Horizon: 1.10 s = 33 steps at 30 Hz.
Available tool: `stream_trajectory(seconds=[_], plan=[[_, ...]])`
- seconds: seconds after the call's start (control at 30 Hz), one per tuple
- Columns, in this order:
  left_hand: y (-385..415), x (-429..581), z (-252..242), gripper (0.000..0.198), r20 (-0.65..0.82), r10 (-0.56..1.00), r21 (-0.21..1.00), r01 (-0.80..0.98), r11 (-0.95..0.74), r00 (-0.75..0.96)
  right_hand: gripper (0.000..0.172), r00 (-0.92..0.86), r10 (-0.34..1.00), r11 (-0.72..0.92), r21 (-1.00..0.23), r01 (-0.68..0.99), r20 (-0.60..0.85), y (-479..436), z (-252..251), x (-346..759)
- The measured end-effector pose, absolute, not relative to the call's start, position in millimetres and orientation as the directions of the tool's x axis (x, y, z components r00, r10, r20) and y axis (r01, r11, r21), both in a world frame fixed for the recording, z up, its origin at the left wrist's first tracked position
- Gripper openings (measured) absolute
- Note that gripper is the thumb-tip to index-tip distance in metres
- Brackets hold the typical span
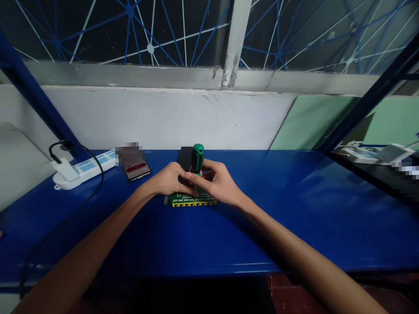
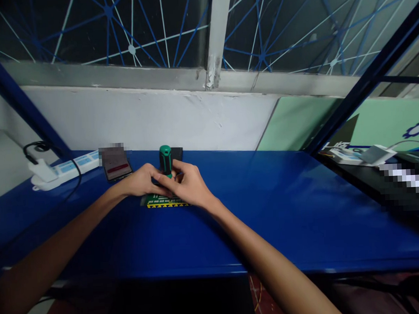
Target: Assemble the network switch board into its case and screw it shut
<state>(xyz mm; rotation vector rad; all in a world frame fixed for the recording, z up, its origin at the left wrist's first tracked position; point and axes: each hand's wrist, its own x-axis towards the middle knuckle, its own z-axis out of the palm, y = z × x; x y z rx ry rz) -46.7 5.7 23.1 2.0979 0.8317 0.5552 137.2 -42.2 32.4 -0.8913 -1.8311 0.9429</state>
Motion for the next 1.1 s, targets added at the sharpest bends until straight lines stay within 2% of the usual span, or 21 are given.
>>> stream_trajectory(seconds=[0.13, 0.3, 0.63, 0.9, 1.1], plan=[[4.5, -47.3, 26.5, 0.023, 0.106, 0.698, 0.777, 0.379, -0.502, 0.708, 0.033, -0.365, 0.859, 0.453, -0.864, 0.220, 0.358, -41.6, 30.0, 137.2], [6.5, -52.2, 32.5, 0.017, 0.123, 0.639, 0.781, 0.323, -0.534, 0.759, 0.031, -0.374, 0.852, 0.461, -0.863, 0.207, 0.365, -41.2, 29.7, 138.3], [7.4, -49.4, 27.6, 0.012, 0.210, 0.659, 0.815, 0.243, -0.526, 0.722, 0.030, -0.399, 0.847, 0.454, -0.868, 0.200, 0.351, -41.2, 28.0, 137.6], [7.7, -52.7, 31.9, 0.013, 0.110, 0.648, 0.807, 0.312, -0.501, 0.754, 0.027, -0.418, 0.846, 0.436, -0.882, 0.181, 0.332, -40.9, 29.0, 140.6], [6.1, -49.3, 28.6, 0.017, 0.134, 0.703, 0.815, 0.326, -0.478, 0.698, 0.033, -0.416, 0.847, 0.436, -0.880, 0.190, 0.331, -39.1, 26.4, 141.0]])
